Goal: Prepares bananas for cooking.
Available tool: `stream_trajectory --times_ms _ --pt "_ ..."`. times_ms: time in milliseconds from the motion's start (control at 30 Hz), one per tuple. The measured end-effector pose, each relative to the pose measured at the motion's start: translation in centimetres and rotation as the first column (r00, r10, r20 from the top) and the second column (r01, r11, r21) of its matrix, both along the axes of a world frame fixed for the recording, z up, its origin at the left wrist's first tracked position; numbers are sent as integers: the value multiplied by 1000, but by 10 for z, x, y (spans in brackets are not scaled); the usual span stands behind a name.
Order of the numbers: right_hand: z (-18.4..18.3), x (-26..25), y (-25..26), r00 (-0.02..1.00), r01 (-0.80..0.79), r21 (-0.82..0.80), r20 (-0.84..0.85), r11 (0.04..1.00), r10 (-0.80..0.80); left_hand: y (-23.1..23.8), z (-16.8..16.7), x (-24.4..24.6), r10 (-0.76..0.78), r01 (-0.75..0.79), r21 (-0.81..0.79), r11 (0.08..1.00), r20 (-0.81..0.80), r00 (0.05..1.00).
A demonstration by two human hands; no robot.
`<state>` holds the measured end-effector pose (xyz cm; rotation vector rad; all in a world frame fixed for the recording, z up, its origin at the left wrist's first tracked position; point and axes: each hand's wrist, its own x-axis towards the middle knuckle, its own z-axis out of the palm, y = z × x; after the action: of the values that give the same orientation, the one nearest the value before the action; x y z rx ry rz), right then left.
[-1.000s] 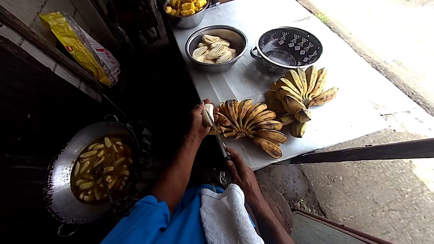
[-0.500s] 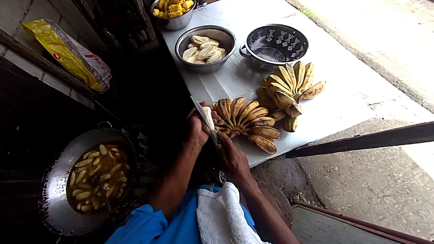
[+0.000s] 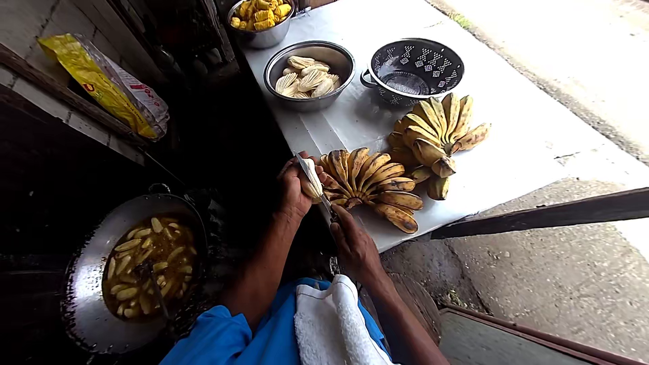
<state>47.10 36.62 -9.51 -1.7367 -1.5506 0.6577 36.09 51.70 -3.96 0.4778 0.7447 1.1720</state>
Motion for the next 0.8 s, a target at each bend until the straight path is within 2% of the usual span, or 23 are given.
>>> stream_trajectory --times_ms 167,433,567,733,800 --pt "1 -6 -37 995 -45 12 -93 999 46 18 2 -8 25 -27 -45 999 -46 999" --pt "4 -4 -5 1000 2 -4 -30 1000 -2 7 -5 3 -90 90 -7 996 -2 996" --pt "1 -5 -18 999 0 -15 -48 1000 -1 -2 4 -3 -83 82 -16 996 -107 991" --pt "3 2 15 999 32 -6 -6 999 -32 -15 -2 11 -90 89 -30 996 -30 996" --pt "1 1 10 999 35 -13 -3 999 -35 -14 -1 11 -86 85 -28 996 -27 996"
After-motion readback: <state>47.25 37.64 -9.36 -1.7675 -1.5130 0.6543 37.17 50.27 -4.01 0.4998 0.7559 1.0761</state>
